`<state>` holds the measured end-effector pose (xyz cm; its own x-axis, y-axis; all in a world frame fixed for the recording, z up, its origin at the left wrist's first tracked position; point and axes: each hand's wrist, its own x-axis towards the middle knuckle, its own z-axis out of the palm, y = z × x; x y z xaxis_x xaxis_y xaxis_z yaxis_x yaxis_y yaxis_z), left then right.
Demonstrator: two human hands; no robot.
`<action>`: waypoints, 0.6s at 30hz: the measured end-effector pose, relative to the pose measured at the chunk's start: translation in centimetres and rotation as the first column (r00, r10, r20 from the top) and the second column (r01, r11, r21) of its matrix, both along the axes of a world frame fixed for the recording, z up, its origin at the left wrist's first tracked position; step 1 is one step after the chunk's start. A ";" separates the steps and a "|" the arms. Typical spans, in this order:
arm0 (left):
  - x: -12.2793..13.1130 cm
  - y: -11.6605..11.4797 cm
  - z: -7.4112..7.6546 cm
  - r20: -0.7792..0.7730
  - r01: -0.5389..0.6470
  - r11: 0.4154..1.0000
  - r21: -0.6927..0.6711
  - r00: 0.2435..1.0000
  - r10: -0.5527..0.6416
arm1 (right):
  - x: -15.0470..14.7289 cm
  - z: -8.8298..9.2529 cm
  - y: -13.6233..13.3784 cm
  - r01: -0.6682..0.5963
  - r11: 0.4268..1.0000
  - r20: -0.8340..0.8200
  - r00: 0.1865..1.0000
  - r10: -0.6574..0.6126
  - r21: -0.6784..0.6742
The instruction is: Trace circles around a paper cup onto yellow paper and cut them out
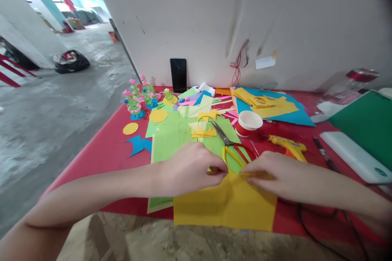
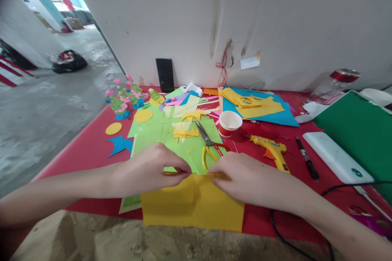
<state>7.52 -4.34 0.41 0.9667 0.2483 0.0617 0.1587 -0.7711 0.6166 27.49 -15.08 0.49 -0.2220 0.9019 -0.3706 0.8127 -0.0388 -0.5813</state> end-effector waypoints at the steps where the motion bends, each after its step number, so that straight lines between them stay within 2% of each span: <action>1: 0.1 0.0 -0.1 0.000 -0.010 1.000 0.007 1.000 0.010 | -0.4 0.2 0.1 -0.010 1.000 0.039 0.999 0.010 0.013; 5: 0.4 -0.3 -0.3 0.006 -0.033 0.999 0.043 0.999 0.033 | -2.3 0.8 0.6 -0.058 0.997 0.107 0.993 0.052 0.047; 9: 0.4 -0.4 0.0 0.032 -0.046 0.997 0.057 0.999 0.044 | -3.6 1.0 0.9 -0.008 0.997 0.125 0.992 -0.002 0.073; 13: 0.4 -0.4 0.3 0.027 -0.026 0.997 0.066 0.999 0.025 | -4.0 1.1 0.8 0.026 0.997 0.151 0.988 -0.036 0.071; 18: 0.3 0.2 0.6 0.035 -0.064 0.991 0.117 0.998 0.060 | -3.5 1.0 0.6 0.030 0.996 0.176 0.983 -0.045 0.088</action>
